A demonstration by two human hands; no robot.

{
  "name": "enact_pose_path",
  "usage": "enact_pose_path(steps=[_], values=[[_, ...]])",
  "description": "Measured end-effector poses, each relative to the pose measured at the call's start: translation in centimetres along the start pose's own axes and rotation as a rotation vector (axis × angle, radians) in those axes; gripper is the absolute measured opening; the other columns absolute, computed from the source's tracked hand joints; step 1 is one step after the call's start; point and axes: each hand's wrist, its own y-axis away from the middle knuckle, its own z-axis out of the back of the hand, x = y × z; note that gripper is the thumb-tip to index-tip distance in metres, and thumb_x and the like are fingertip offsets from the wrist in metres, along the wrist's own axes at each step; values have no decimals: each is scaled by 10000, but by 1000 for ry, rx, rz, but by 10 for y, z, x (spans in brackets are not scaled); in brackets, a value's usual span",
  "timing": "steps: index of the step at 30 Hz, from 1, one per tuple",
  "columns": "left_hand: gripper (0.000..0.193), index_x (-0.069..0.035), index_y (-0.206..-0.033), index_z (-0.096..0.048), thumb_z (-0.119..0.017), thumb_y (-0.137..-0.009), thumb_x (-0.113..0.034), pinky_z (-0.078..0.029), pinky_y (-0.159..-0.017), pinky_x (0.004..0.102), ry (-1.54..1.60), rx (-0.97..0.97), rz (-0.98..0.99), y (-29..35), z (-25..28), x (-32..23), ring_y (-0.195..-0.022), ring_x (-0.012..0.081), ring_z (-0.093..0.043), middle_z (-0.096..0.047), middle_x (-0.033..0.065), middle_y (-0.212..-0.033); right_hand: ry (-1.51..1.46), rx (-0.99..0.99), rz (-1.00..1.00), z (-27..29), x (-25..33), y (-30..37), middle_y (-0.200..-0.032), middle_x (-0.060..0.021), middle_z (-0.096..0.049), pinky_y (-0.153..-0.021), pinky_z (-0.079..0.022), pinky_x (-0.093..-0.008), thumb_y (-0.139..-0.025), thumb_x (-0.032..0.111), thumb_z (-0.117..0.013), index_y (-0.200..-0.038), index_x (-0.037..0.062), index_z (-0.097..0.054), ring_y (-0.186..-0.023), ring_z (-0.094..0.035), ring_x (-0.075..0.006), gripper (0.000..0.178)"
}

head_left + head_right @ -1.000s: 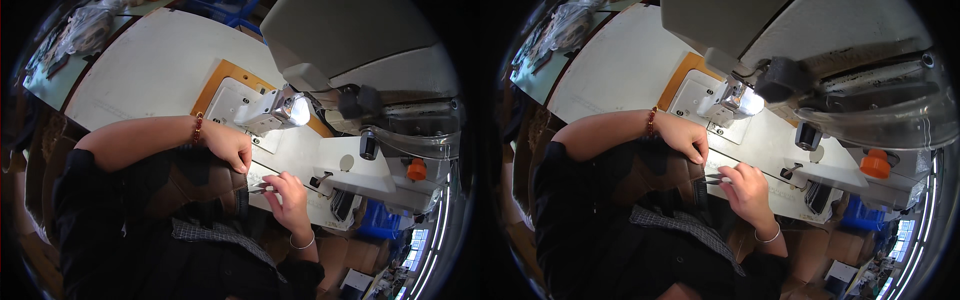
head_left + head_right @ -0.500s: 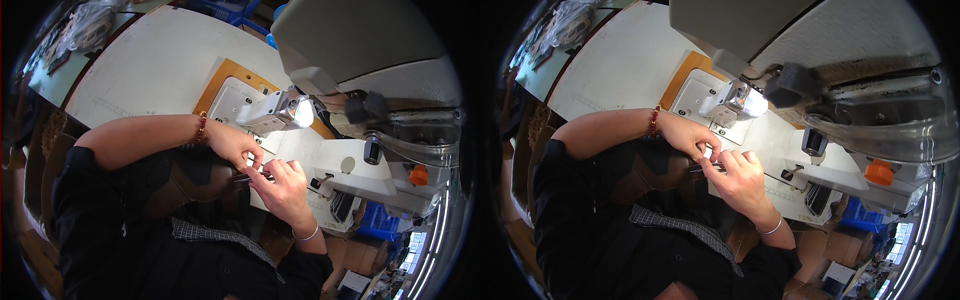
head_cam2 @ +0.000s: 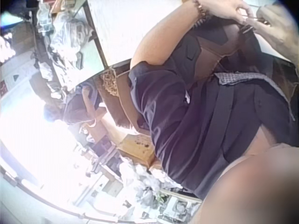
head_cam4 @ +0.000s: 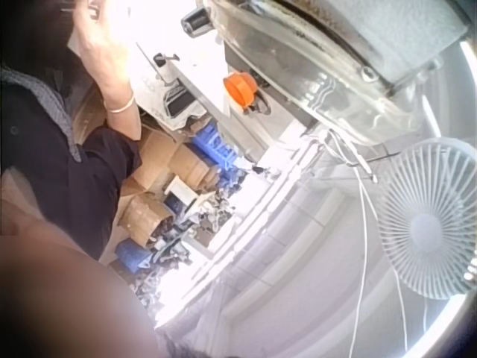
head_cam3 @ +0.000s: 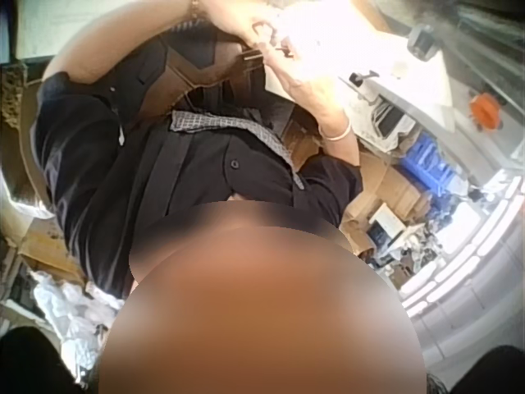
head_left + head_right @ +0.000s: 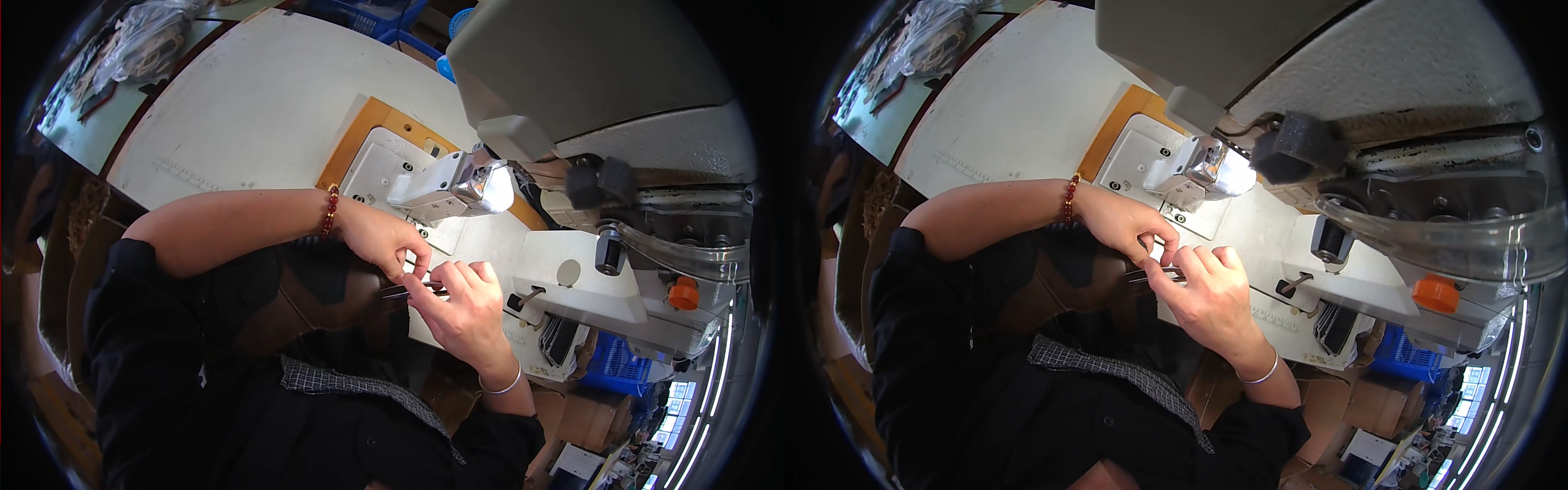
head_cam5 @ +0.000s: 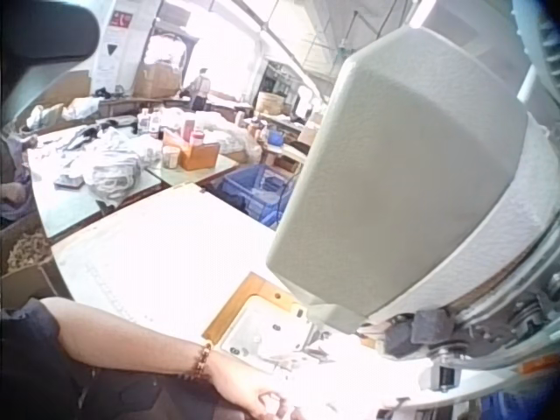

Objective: The person stitches a shoe upper on a sewing machine, trims excess thread with snips, and threads a bobbin on the machine. They then place the shoe upper into a box, pick up another shoe upper, and sew it on the sewing machine.

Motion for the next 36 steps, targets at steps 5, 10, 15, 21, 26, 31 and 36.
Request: enact_pose_path(steps=[5, 10, 15, 21, 26, 31, 36], values=[[220, -63, -1129, -597, -664, -936, -146, -329, -573, 269, -22, 2, 6, -1, 1, 0, -589, 43, -406, -527, -63, -630, 39, -11, 32, 1, 0, 0, -770, 24, -514, -656, -380, -334, -746, 179, -798, -1070, 197, -732, -693, -557, -140, 332], [204, -67, -1117, -599, -656, -935, -137, -323, -565, 266, -25, 0, 14, 0, 1, -2, -589, 40, -401, -524, -64, -632, 21, -34, 33, -2, -1, -1, -761, 23, -508, -665, -384, -334, -749, 165, -784, -1056, 196, -737, -684, -547, -141, 312], [225, -65, -1120, -614, -669, -917, -142, -332, -562, 268, -12, -7, 0, -1, 1, 3, -604, 46, -436, -566, -44, -672, 9, -69, 59, -2, -4, -3, -774, 27, -516, -691, -389, -346, -743, 153, -747, -1056, 200, -740, -678, -533, -134, 317], [218, -48, -1116, -596, -655, -919, -117, -373, -596, 259, -23, -18, -4, -4, -1, 5, -648, 30, -493, -619, -27, -721, 26, -55, 117, 3, -4, -6, -797, 34, -523, -726, -388, -369, -742, 139, -726, -1061, 198, -745, -680, -526, -128, 325], [236, -40, -1123, -594, -645, -898, -91, -397, -628, 258, -31, 10, 20, -2, 1, 2, -680, 39, -508, -609, -23, -741, -155, -41, 17, -5, -8, -3, -812, 22, -555, -732, -391, -365, -714, 163, -797, -1061, 173, -740, -685, -546, -155, 352], [265, -20, -1120, -588, -635, -861, -52, -412, -639, 265, -8, -10, 23, -1, 0, 2, -692, 53, -515, -604, -11, -772, -348, -24, -101, -20, -12, 6, -808, 12, -575, -695, -405, -364, -696, 176, -838, -1079, 165, -723, -696, -570, -170, 400], [254, -15, -1097, -585, -650, -853, -44, -417, -640, 268, -22, -26, 20, -2, -1, 3, -702, 59, -521, -607, -7, -785, -437, -39, -167, -34, -14, 17, -805, -3, -593, -634, -416, -353, -713, 182, -839, -1072, 153, -717, -677, -589, -196, 380]])
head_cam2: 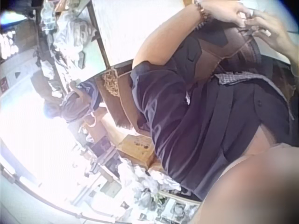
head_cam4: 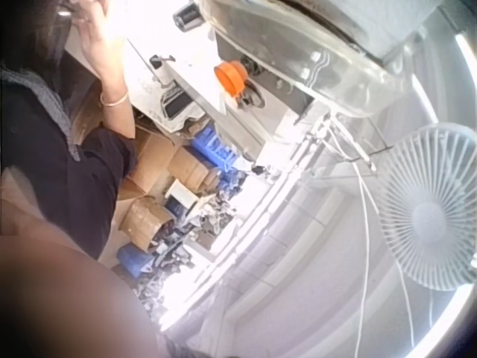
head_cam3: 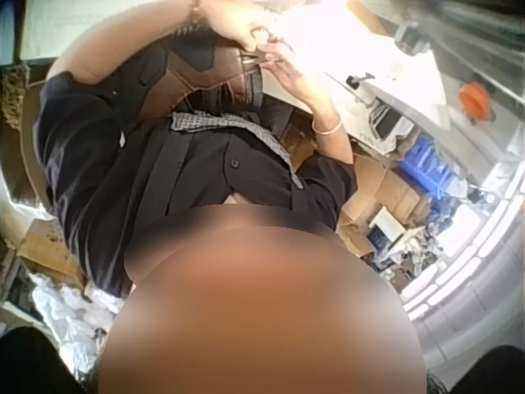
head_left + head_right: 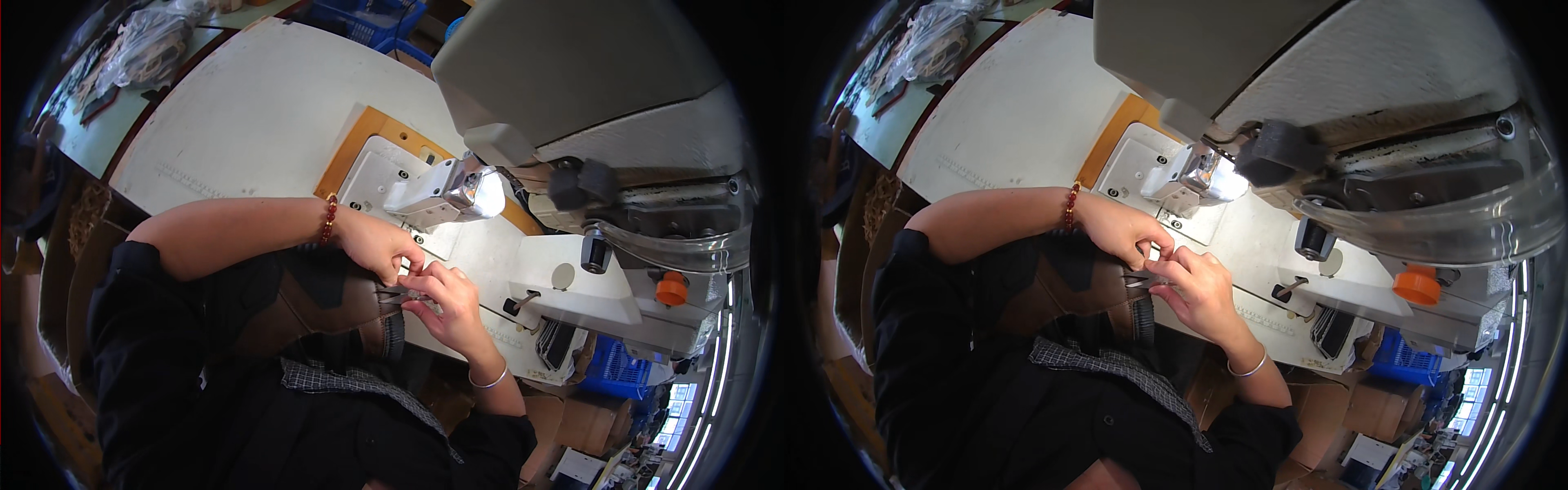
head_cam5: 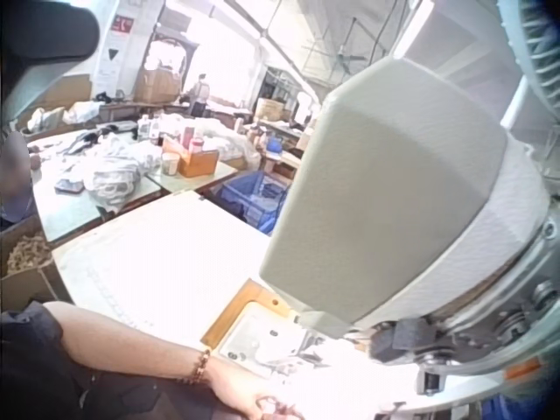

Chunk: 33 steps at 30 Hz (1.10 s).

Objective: The person stitches a shoe upper on a sewing machine, trims excess thread with snips, and threads a bobbin on the machine. They then place the shoe upper into a box, pick up another shoe upper, and sew it on the sewing machine.

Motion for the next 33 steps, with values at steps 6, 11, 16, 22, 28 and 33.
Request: enact_pose_path(steps=[6, 11, 16, 22, 28, 33], values=[[199, -33, -1051, -582, -655, -867, -53, -404, -623, 269, 20, 11, 16, -1, -1, 0, -688, 60, -508, -593, -9, -764, -408, 47, -236, -11, -3, 11, -895, -67, -663, -633, -527, -313, -778, 119, -834, -1096, 64, -683, -727, -681, -202, 356], [166, -47, -1049, -586, -640, -898, -90, -382, -633, 262, 6, 23, 20, 0, 1, -1, -685, 64, -475, -553, -28, -745, -514, -34, -324, -18, 3, 15, -889, -79, -665, -634, -540, -309, -781, 101, -832, -1090, 36, -677, -732, -686, -195, 351], [182, -62, -1127, -572, -569, -961, -136, -380, -676, 279, 19, -53, 23, 9, 4, -2, -745, 66, -471, -534, -28, -760, -70, -36, -74, -4, 12, 4, -805, -38, -609, -574, -490, -336, -742, 165, -834, -1069, 93, -700, -675, -645, -192, 361], [186, -68, -1151, -540, -545, -971, -112, -404, -680, 301, -32, -81, -22, 13, 1, -3, -692, 89, -483, -539, -29, -699, 272, 19, 149, 16, 20, -8, -786, -15, -571, -563, -474, -345, -708, 224, -824, -1034, 127, -690, -649, -616, -181, 366], [212, -74, -1166, -484, -555, -968, -104, -428, -670, 300, -77, -226, -78, 18, -9, -4, -682, 97, -555, -653, 24, -728, -505, 153, -298, -1, 12, -3, -1023, -66, -687, -752, -546, -314, -890, 120, -744, -1070, 65, -638, -851, -691, -173, 216], [229, -71, -1177, -470, -557, -970, -112, -423, -637, 296, -49, -229, -76, 14, -8, -5, -657, 98, -545, -644, 28, -722, -753, 39, -404, -8, 16, 3, -1011, -110, -708, -843, -539, -283, -977, 41, -644, -1144, -18, -588, -913, -677, -131, 185]])
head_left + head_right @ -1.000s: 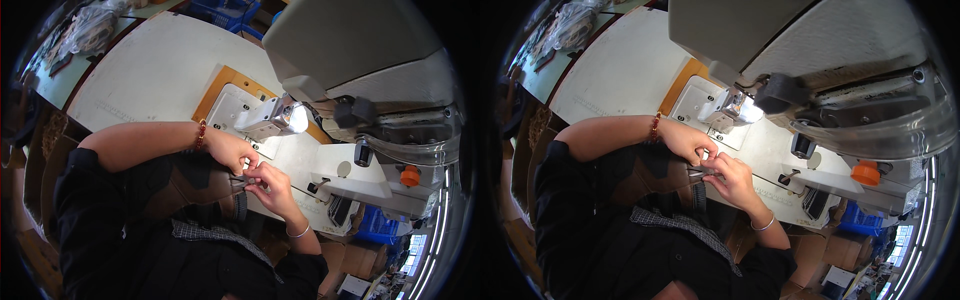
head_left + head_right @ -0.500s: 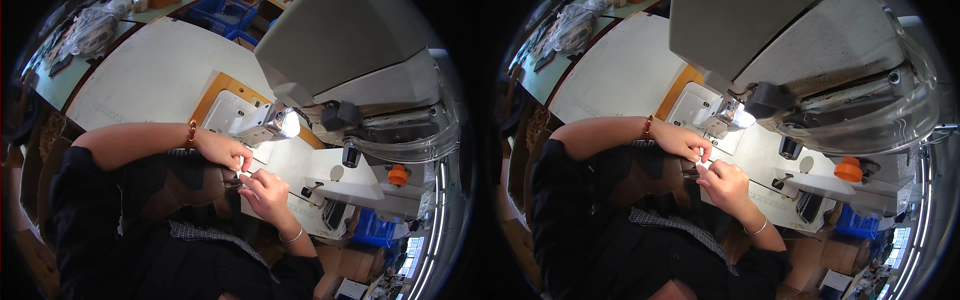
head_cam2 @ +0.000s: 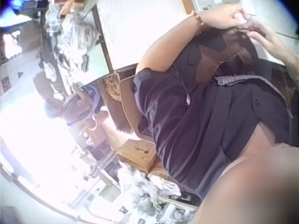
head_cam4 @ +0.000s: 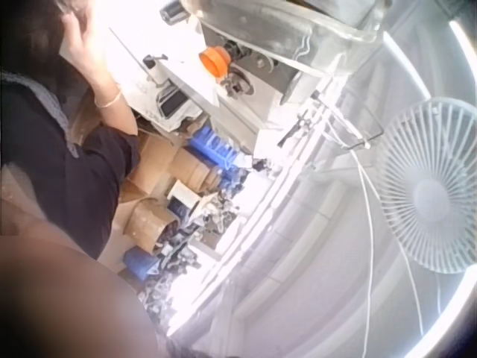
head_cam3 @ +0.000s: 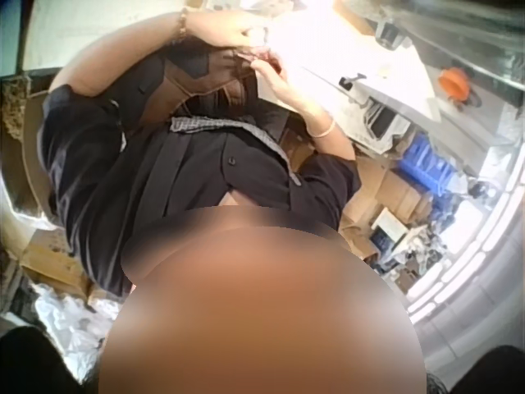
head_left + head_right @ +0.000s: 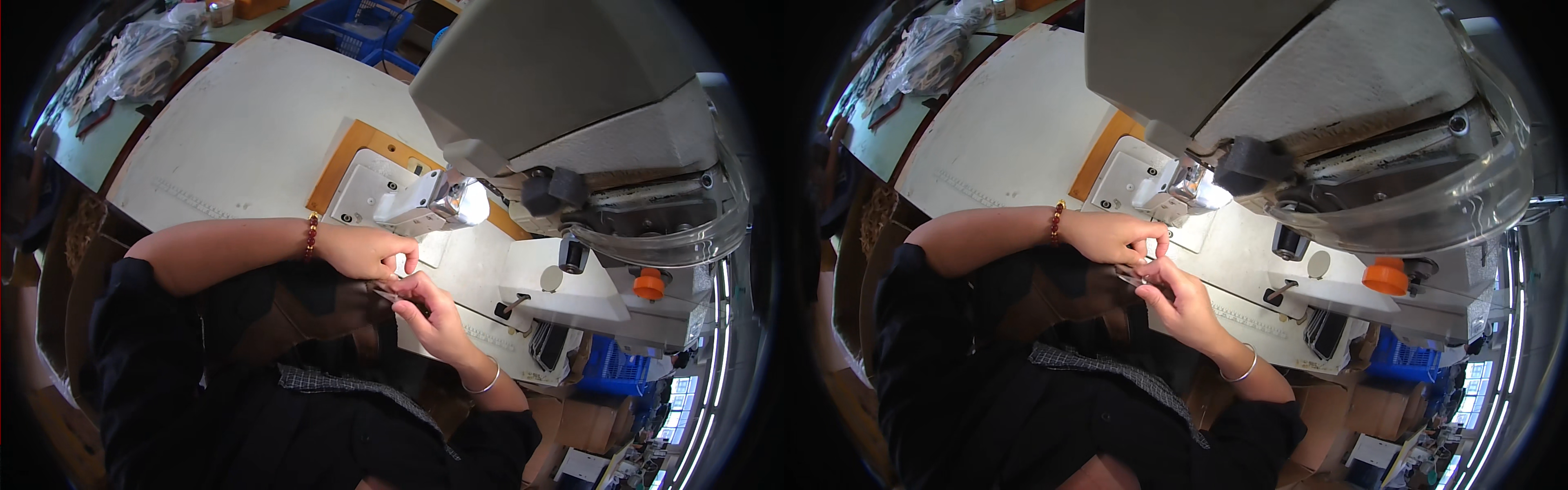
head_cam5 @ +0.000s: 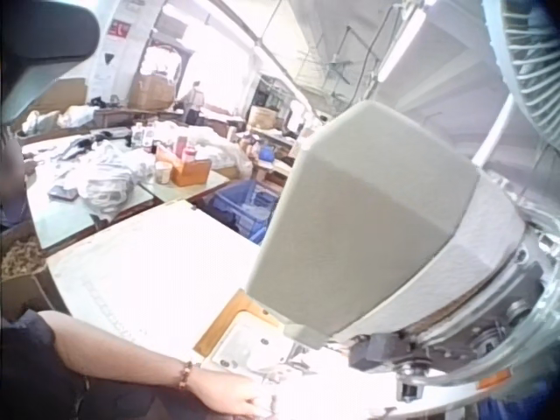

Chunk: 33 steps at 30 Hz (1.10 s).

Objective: The person stitches a shoe upper on a sewing machine, trims excess thread with snips, and threads a bobbin on the machine. They then place the shoe upper into a box, pick up another shoe upper, and sew it on the sewing machine.

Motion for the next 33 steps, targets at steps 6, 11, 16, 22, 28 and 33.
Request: enact_pose_path(steps=[6, 11, 16, 22, 28, 33], values=[[174, -55, -1110, -513, -576, -965, -128, -436, -682, 314, -15, -11, 19, 0, 5, 4, -682, 117, -534, -595, 16, -709, 489, -49, 82, 14, 21, 8, -841, -81, -694, -607, -539, -300, -845, 122, -769, -1056, 45, -648, -664, -699, -194, 255], [129, -62, -970, -583, -669, -900, -128, -459, -795, 363, -361, -414, -306, 8, -4, 2, -839, 204, -572, -614, 34, -829, 634, -128, 184, -3, 22, 20, -792, -48, -658, -554, -497, -323, -815, 116, -785, -967, 84, -648, -654, -688, -202, 207], [121, -75, -872, -615, -711, -862, -148, -472, -821, 399, -488, -573, -182, 42, -14, -12, -947, 272, -585, -642, 52, -920, 723, -201, 268, -6, 18, 15, -752, -42, -615, -529, -477, -350, -761, 142, -814, -980, 85, -659, -609, -637, -226, 274], [166, -69, -982, -672, -724, -829, -33, -467, -917, 409, -409, -469, -235, 69, -22, -27, -971, 275, -599, -638, 61, -950, 869, -252, 395, -12, 23, 3, -750, -46, -611, -504, -465, -335, -757, 165, -814, -964, 68, -669, -574, -613, -219, 270], [166, -77, -954, -668, -747, -808, -67, -463, -902, 418, -553, -444, -301, 69, -25, -25, -964, 275, -571, -598, 46, -981, 894, -299, 422, -16, 25, 0, -743, -37, -602, -521, -474, -347, -730, 171, -824, -964, 79, -675, -597, -615, -228, 292], [159, -85, -922, -658, -757, -798, -79, -490, -841, 397, -617, -431, -289, 67, -27, -27, -917, 262, -570, -578, 36, -936, 921, -305, 421, -17, 23, 0, -746, -24, -600, -528, -475, -342, -731, 175, -822, -962, 85, -677, -623, -622, -213, 287]])
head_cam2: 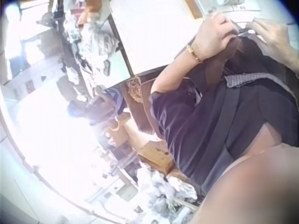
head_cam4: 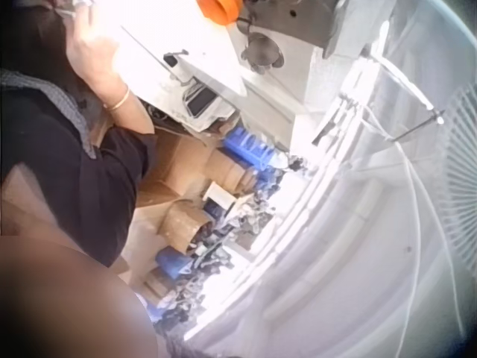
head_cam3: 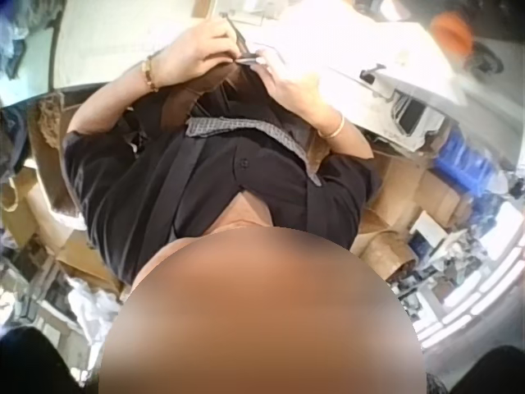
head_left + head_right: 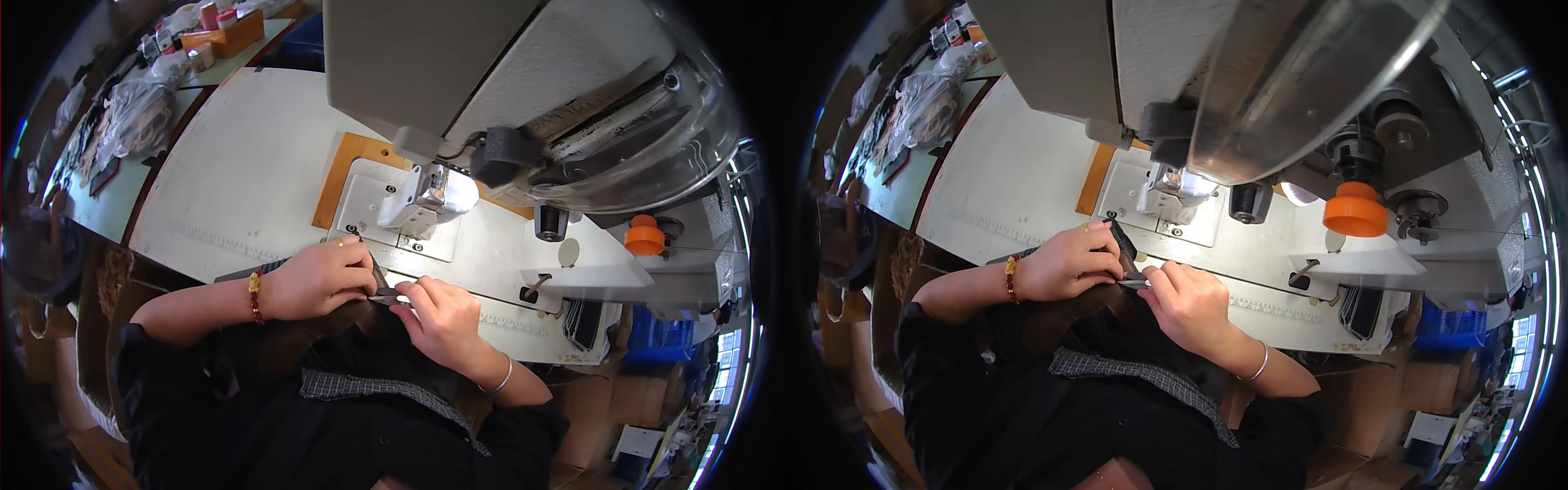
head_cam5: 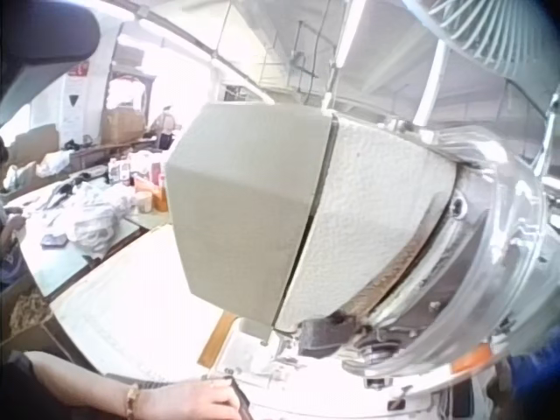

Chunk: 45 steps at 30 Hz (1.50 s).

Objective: The person stitches a shoe upper on a sewing machine, trims excess thread with snips, and threads a bobbin on the machine. They then place the shoe upper into a box, pick up another shoe upper, and sew it on the sewing machine.

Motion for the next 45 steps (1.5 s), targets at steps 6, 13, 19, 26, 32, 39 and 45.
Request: enact_pose_path(steps=[6, 13, 19, 26, 32, 39, 45], values=[[137, -88, -907, -635, -738, -819, -64, -491, -985, 485, -80, 6, -4, -1, -2, -2, -860, 271, -596, -568, 38, -890, 34, -17, 20, -5, 0, 0, -741, -15, -586, -525, -463, -337, -727, 192, -819, -956, 87, -681, -624, -612, -195, 288], [119, -69, -885, -598, -698, -825, -51, -479, -1043, 552, -127, -6, -62, -1, -6, 0, -842, 277, -611, -554, 51, -846, 88, -37, 63, -7, 1, -1, -733, -7, -575, -517, -450, -331, -702, 188, -821, -927, 86, -680, -608, -593, -180, 284], [123, -66, -877, -587, -695, -819, -57, -506, -1021, 532, -147, -14, -86, -1, -8, 3, -831, 271, -603, -549, 56, -833, 96, -39, 81, -7, 0, -3, -724, -2, -575, -530, -442, -327, -693, 192, -820, -927, 88, -678, -615, -592, -173, 293], [118, -73, -879, -571, -667, -811, -72, -515, -789, 396, -170, -55, -141, -3, -8, 2, -858, 263, -573, -534, 62, -865, 90, -17, 85, -9, 0, -5, -723, 1, -595, -534, -440, -327, -699, 191, -820, -902, 99, -666, -621, -600, -175, 270], [95, -36, -881, -577, -670, -873, -53, -503, -724, 337, 61, -172, 132, -2, 14, 6, -823, 260, -576, -542, 82, -837, -80, -74, -68, -9, -15, 5, -720, -40, -613, -536, -478, -347, -757, 141, -806, -929, 68, -661, -602, -629, -216, 236], [123, -5, -933, -602, -591, -975, -120, -505, -714, 327, -295, -383, 704, 51, 74, 53, -732, 206, -609, -591, 75, -745, 204, -67, -518, -6, -57, 70, -929, -95, -647, -709, -510, -394, -792, 122, -778, -1025, 55, -651, -853, -651, -287, 274], [218, -24, -1186, -618, -529, -1023, -140, -508, -783, 311, 45, -477, 793, 141, 83, 46, -822, 161, -619, -644, 71, -851, 602, -80, -612, 1, -74, 100, -1067, -79, -622, -907, -409, -429, -784, 156, -788, -1133, 57, -668, -1058, -560, -302, 382]])
